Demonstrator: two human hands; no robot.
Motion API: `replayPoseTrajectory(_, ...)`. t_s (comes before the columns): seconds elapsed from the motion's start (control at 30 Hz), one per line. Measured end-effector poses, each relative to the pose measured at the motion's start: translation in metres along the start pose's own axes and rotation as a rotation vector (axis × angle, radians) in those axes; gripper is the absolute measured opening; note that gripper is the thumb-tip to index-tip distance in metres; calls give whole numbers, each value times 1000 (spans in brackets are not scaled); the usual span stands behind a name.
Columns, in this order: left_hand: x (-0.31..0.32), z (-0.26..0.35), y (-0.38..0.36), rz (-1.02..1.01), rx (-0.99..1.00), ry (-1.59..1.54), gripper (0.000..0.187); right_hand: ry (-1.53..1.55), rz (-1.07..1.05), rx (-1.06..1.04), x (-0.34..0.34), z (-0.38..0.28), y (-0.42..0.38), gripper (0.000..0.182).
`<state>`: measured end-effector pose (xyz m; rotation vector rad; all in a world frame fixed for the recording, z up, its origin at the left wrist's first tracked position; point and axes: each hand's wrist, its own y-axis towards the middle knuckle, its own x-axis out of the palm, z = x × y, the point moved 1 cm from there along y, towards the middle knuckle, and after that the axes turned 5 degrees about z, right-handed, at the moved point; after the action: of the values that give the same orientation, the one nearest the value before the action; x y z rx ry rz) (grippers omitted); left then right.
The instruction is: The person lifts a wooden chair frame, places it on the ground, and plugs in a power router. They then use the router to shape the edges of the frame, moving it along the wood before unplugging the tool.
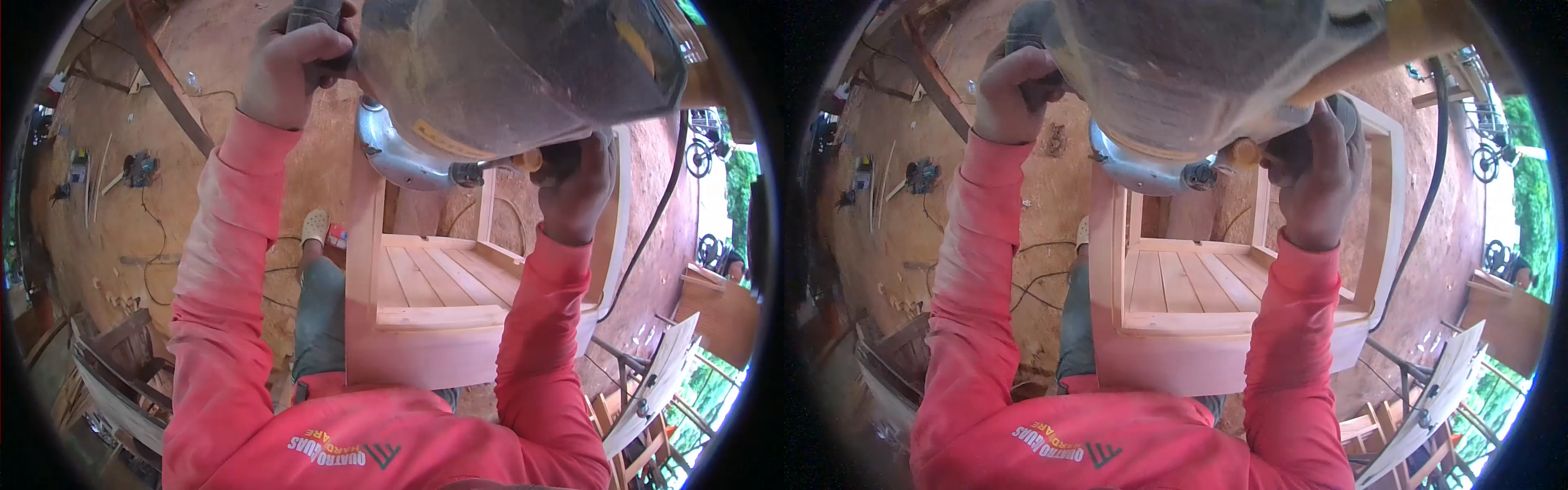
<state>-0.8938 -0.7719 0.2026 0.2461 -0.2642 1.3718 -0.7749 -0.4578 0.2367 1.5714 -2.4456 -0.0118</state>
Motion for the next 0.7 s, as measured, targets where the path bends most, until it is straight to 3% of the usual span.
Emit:
replayPoseTrajectory(0.1,8,7,-19,65,53,40,25,38,-60,68,3,3,-3,28)
replayPoseTrajectory(0.13,17,9,-25,70,95,32,24,-116,-23,-54,4,4,-7,28)
replayPoseTrajectory(0.2,32,17,-35,77,196,21,29,-1,-25,11,3,7,-8,27)
replayPoseTrajectory(0.3,32,24,-46,119,124,-20,32,88,-49,96,4,7,-9,23)
replayPoseTrajectory(0.37,-17,-2,-27,37,93,-46,22,68,-99,114,4,11,-10,22)
replayPoseTrajectory(0.47,-21,-15,-24,15,55,-76,17,-24,26,65,6,11,-18,39)
replayPoseTrajectory(0.57,-15,-12,-31,40,49,-80,16,-3,47,75,11,9,-22,39)
replayPoseTrajectory(0.63,-16,-14,-30,58,49,-102,16,14,9,70,5,11,-21,24)
replayPoseTrajectory(0.7,-26,-23,-25,83,50,-151,17,47,-47,75,0,13,-16,23)
